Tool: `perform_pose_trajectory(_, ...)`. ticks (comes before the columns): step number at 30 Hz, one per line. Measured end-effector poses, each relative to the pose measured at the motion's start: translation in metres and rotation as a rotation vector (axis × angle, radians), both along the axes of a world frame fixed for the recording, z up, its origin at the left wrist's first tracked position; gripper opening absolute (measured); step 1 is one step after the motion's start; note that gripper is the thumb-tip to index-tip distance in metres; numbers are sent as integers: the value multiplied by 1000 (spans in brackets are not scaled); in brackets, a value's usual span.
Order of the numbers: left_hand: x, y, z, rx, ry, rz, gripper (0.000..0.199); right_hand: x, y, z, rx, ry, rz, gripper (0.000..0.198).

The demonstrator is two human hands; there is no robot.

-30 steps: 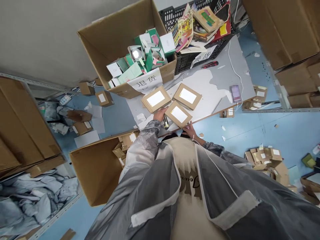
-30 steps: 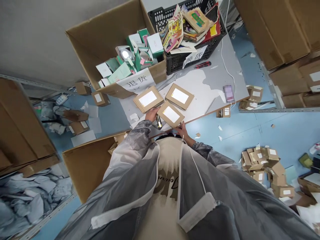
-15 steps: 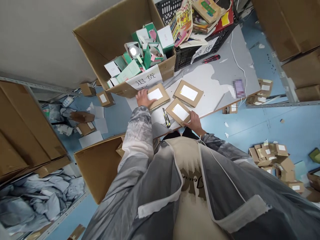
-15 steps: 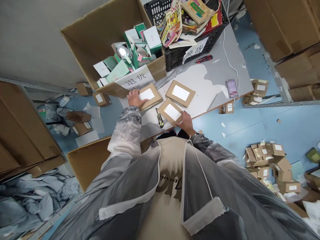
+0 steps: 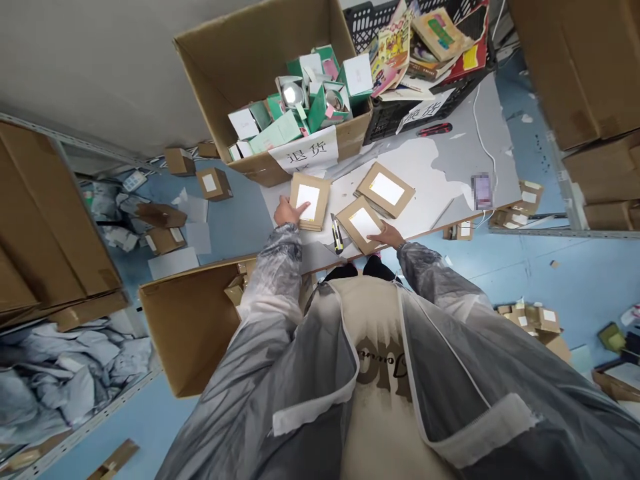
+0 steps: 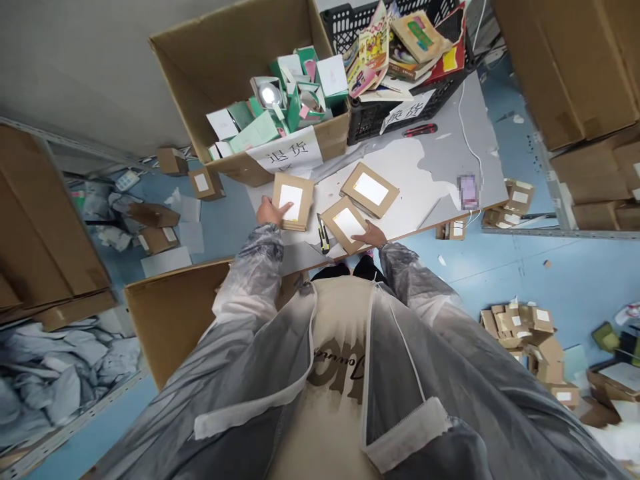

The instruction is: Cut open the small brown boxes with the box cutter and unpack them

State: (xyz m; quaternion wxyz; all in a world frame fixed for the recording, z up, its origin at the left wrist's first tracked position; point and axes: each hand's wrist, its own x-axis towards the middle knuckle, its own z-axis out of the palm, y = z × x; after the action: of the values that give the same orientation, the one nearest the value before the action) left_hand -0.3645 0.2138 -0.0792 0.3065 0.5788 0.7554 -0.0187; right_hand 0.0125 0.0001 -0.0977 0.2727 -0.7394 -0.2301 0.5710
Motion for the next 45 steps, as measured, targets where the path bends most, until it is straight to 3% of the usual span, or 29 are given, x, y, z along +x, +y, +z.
perform_pose_trajectory(6,-49,-83,6,15,17,275,60,-9,-12,2,-56,-60,-19,65)
perform_pose_trajectory(12,-62,-130,-20,-60,-85,380,54,-20,-30,8,-30,36,-155,59)
perform_pose_trajectory(16,-64,-140,-36,-53,-176,449,46,-28,-25,19,-10,66,-168,56)
perform_pose_trajectory(21,-68,-145,-40,-56,-194,508,51,-62,17,25,22,45,-64,50)
perform_pose_trajectory(26,-69,-143,-33,-78,-239,575,58,-113,57,18,-10,2,180,47)
perform_pose_trajectory(31,-73,-130,-27,-71,-249,569,67,-136,68,6,-41,-182,396,48)
perform_pose_trajectory(35,-80,-119,-24,-84,-216,494,71,-118,69,5,-6,-177,357,62)
perform_pose_trajectory(40,-66,-138,-1,145,-99,367,72,-45,61,17,216,-485,50,57)
perform_pose_trajectory(42,-33,-145,13,290,-149,272,74,-9,57,21,229,-640,-125,69)
perform_pose_trajectory(45,55,-127,25,392,-410,-23,73,29,55,21,108,-753,-297,90)
